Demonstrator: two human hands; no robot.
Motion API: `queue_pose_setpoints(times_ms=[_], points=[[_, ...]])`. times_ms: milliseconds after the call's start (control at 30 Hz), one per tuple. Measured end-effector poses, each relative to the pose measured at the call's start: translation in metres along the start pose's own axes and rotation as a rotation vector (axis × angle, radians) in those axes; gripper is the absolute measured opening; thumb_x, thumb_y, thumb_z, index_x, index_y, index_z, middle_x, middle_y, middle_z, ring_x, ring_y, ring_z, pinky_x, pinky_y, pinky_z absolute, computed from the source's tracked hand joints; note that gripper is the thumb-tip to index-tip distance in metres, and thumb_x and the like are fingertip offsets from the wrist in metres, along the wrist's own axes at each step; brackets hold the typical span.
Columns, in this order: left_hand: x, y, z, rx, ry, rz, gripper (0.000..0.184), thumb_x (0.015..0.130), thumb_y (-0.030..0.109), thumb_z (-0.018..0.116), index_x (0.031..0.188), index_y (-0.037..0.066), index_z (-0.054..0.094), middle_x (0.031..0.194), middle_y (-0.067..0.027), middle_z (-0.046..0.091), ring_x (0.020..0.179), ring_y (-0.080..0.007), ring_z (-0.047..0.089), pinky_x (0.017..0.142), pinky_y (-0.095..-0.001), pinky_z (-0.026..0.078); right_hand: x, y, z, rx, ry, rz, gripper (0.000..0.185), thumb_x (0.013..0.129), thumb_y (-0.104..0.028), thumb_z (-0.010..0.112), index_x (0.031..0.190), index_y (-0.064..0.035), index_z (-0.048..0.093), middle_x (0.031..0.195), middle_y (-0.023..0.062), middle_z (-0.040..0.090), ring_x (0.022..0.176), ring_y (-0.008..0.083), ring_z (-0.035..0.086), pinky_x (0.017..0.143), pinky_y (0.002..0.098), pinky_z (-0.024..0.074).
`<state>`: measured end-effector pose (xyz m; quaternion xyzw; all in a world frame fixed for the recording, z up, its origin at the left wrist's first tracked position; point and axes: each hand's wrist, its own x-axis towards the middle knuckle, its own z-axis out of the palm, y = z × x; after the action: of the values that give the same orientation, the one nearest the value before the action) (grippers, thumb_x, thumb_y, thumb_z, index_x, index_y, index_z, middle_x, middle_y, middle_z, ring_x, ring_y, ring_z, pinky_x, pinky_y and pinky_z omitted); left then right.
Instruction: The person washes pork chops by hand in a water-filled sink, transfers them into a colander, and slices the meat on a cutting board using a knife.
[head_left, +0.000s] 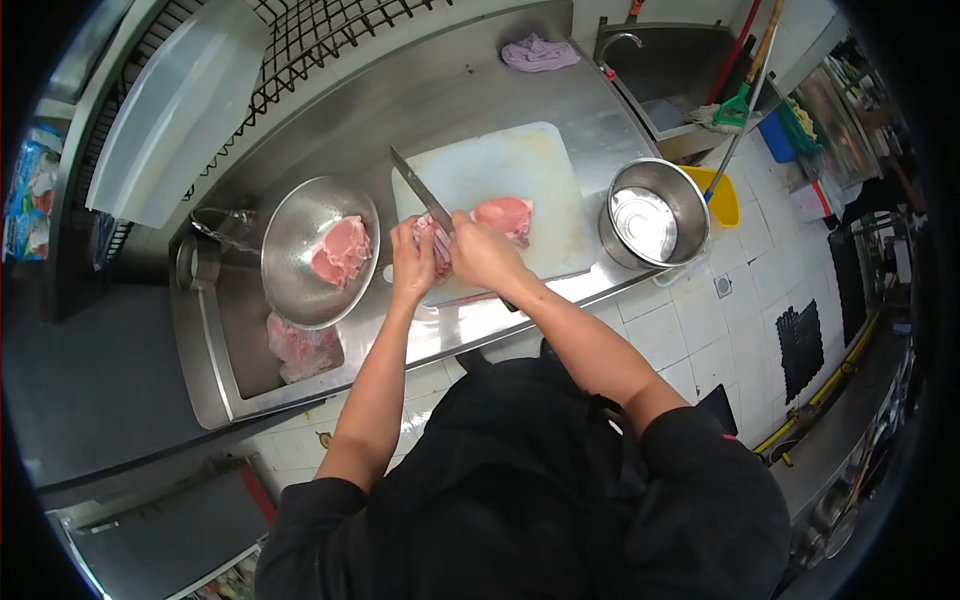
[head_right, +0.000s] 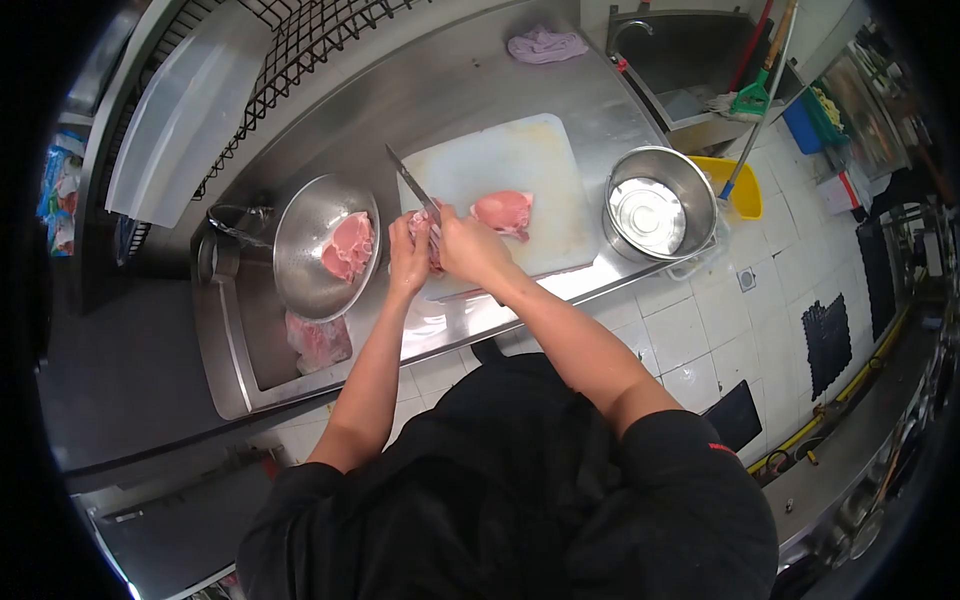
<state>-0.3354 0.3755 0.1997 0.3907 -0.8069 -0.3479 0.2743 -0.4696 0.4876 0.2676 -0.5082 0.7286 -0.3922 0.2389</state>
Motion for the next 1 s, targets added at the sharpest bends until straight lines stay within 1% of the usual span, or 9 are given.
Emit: queue_pose_setpoints(times_ms=[233, 300, 433, 500, 633, 833, 900, 933, 1000], points=[[0.003, 0.002, -0.002, 0.054, 0.0, -0.003, 0.041, 0.1, 0.031, 0.052, 0.125, -0.001, 0.052, 0.12, -0.0241, 0.051, 0.113, -0.0413, 0.052, 0.098, -0.0443, 0.041, 0.004, 0.004, 0.012, -0.103, -0.04, 0.092, 0.02, 0.085, -0.006, 0.054, 0.101, 0.0076, 0.052, 0.084, 0.0341, 0.065, 0.083, 0.0494, 0.065, 0.074, 0.0578, 0.0496], [0.003, 0.002, -0.002, 0.066, -0.013, 0.022, 0.042, 0.1, 0.031, 0.053, 0.125, -0.001, 0.052, 0.12, -0.0237, 0.052, 0.112, -0.0402, 0.053, 0.098, -0.0434, 0.041, 0.005, -0.002, 0.0, -0.048, -0.083, 0.191, 0.021, 0.085, -0.005, 0.054, 0.101, 0.008, 0.052, 0.086, 0.0353, 0.064, 0.086, 0.049, 0.065, 0.075, 0.0571, 0.0497], [0.004, 0.005, -0.005, 0.028, -0.016, 0.011, 0.04, 0.1, 0.031, 0.054, 0.124, -0.001, 0.053, 0.119, -0.0217, 0.053, 0.112, -0.0382, 0.054, 0.098, -0.0424, 0.042, 0.013, 0.016, 0.013, -0.038, -0.025, 0.141, 0.022, 0.085, -0.006, 0.055, 0.102, 0.0085, 0.052, 0.086, 0.0358, 0.064, 0.086, 0.0493, 0.065, 0.075, 0.0567, 0.0499], [0.0, 0.0, -0.007, 0.015, -0.032, 0.031, 0.04, 0.1, 0.031, 0.053, 0.124, -0.001, 0.053, 0.119, -0.0212, 0.053, 0.112, -0.0377, 0.054, 0.098, -0.042, 0.042, 0.008, 0.005, 0.013, -0.079, -0.073, 0.122, 0.024, 0.085, -0.006, 0.056, 0.102, 0.0093, 0.051, 0.086, 0.0356, 0.064, 0.085, 0.0493, 0.065, 0.075, 0.0558, 0.0503], [0.0, -0.008, -0.005, 0.023, -0.021, 0.055, 0.039, 0.1, 0.031, 0.053, 0.124, 0.0, 0.053, 0.118, -0.0203, 0.054, 0.112, -0.0368, 0.054, 0.098, -0.0412, 0.042, -0.002, -0.014, 0.01, -0.093, -0.094, 0.158, 0.024, 0.084, -0.005, 0.056, 0.103, 0.0096, 0.051, 0.087, 0.0353, 0.065, 0.084, 0.049, 0.065, 0.075, 0.0545, 0.0513], [-0.002, -0.01, -0.005, 0.057, -0.018, 0.074, 0.037, 0.1, 0.03, 0.055, 0.122, 0.0, 0.055, 0.117, -0.0195, 0.055, 0.111, -0.0349, 0.055, 0.098, -0.0405, 0.042, -0.004, 0.003, 0.007, -0.033, -0.081, 0.184, 0.025, 0.086, -0.005, 0.052, 0.105, 0.0106, 0.05, 0.089, 0.035, 0.065, 0.086, 0.0495, 0.065, 0.077, 0.055, 0.0516], [0.003, -0.012, -0.003, 0.061, -0.019, 0.097, 0.036, 0.1, 0.029, 0.056, 0.121, 0.0, 0.055, 0.117, -0.0194, 0.055, 0.111, -0.0343, 0.055, 0.097, -0.0403, 0.042, -0.003, 0.003, 0.004, -0.069, -0.121, 0.299, 0.031, 0.085, -0.009, 0.061, 0.108, 0.0076, 0.05, 0.098, 0.0322, 0.066, 0.094, 0.046, 0.066, 0.082, 0.0529, 0.0522], [0.002, -0.013, -0.004, 0.05, -0.018, 0.094, 0.037, 0.099, 0.03, 0.056, 0.122, 0.0, 0.055, 0.117, -0.0202, 0.055, 0.111, -0.036, 0.055, 0.098, -0.0413, 0.042, -0.004, 0.003, 0.003, -0.067, -0.121, 0.302, 0.031, 0.085, -0.009, 0.061, 0.108, 0.0076, 0.05, 0.098, 0.0322, 0.066, 0.094, 0.046, 0.066, 0.082, 0.0529, 0.0522], [0.004, -0.017, -0.004, 0.04, -0.019, 0.094, 0.039, 0.099, 0.031, 0.057, 0.122, 0.0, 0.055, 0.118, -0.021, 0.054, 0.111, -0.0377, 0.055, 0.098, -0.0422, 0.042, -0.003, 0.003, 0.0, -0.027, -0.069, 0.227, 0.024, 0.086, -0.004, 0.052, 0.105, 0.0102, 0.05, 0.089, 0.0342, 0.065, 0.087, 0.0497, 0.065, 0.078, 0.0548, 0.0515]])
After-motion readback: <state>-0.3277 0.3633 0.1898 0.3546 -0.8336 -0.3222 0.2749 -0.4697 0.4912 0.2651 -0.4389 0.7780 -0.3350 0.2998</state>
